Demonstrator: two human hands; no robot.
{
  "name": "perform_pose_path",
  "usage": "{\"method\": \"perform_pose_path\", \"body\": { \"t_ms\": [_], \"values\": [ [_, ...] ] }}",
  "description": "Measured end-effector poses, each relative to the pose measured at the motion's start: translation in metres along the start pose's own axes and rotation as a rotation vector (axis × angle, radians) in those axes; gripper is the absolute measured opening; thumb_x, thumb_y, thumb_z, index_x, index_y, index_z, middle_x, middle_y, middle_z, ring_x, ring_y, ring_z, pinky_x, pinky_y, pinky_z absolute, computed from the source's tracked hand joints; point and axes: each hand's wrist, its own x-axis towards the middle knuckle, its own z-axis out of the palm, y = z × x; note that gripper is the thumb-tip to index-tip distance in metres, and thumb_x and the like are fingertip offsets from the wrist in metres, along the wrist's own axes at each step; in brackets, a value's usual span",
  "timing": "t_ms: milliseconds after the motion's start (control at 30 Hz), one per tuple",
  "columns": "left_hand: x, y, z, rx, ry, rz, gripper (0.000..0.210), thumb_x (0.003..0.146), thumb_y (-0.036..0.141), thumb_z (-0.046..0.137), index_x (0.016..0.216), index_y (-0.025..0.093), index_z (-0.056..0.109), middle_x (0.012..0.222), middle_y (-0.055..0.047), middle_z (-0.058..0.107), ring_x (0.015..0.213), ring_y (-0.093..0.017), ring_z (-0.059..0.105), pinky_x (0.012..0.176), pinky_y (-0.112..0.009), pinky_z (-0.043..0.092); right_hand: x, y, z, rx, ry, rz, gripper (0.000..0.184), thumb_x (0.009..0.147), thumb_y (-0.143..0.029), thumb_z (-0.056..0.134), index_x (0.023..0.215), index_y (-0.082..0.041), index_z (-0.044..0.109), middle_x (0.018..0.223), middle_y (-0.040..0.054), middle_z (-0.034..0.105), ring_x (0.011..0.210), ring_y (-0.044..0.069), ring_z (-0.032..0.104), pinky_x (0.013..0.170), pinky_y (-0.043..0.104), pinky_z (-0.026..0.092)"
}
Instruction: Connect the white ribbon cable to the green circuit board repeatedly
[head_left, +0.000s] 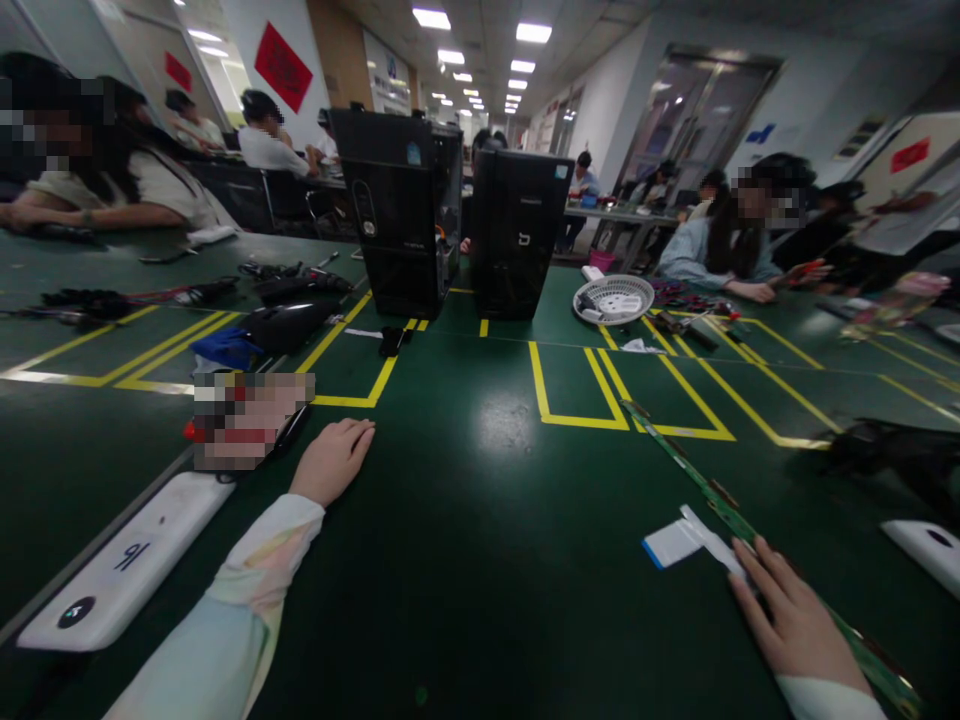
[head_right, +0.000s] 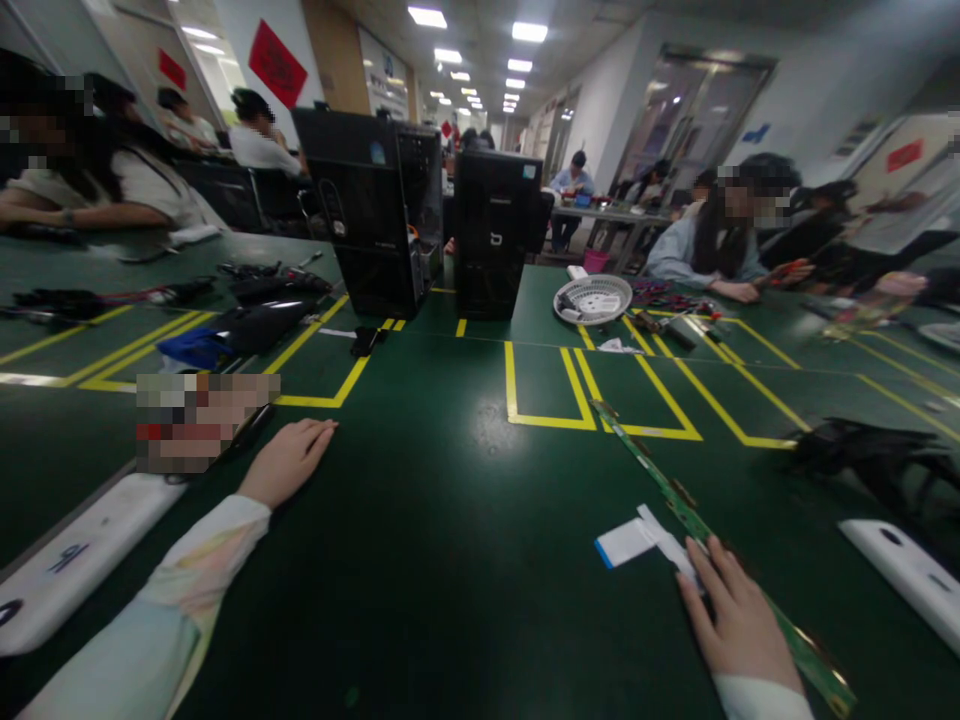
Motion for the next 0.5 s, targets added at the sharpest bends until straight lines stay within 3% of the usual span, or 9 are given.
{"method": "perform_pose_path", "body": {
  "t_ms": [300,500],
  "values": [
    [-0.001,0.005,-0.004,0.008,-0.011,-0.01,0.052,0.095,0.048,0.029,0.117,0.017,0.063,0.114,-0.011,0.064,0.103,-0.024,0.058,0.087,-0.039,0.049,0.015,-0.013,-0.007,-0.098,-0.073,0.349,0.086,0.086,-0.064,0.011,0.135,-0.005,0.049,0.141,0.026,0.042,0.127,0.042,0.043,0.096,0.056,0.041],
    [-0.002,0.008,-0.008,-0.01,-0.027,-0.036,0.05,0.095,0.047,0.03,0.119,0.017,0.062,0.115,-0.011,0.064,0.104,-0.025,0.058,0.089,-0.04,0.048,0.04,0.02,-0.008,-0.1,-0.069,0.371,0.086,0.086,-0.063,0.012,0.134,-0.002,0.051,0.139,0.0296,0.043,0.125,0.044,0.044,0.093,0.057,0.041]
  ]
}}
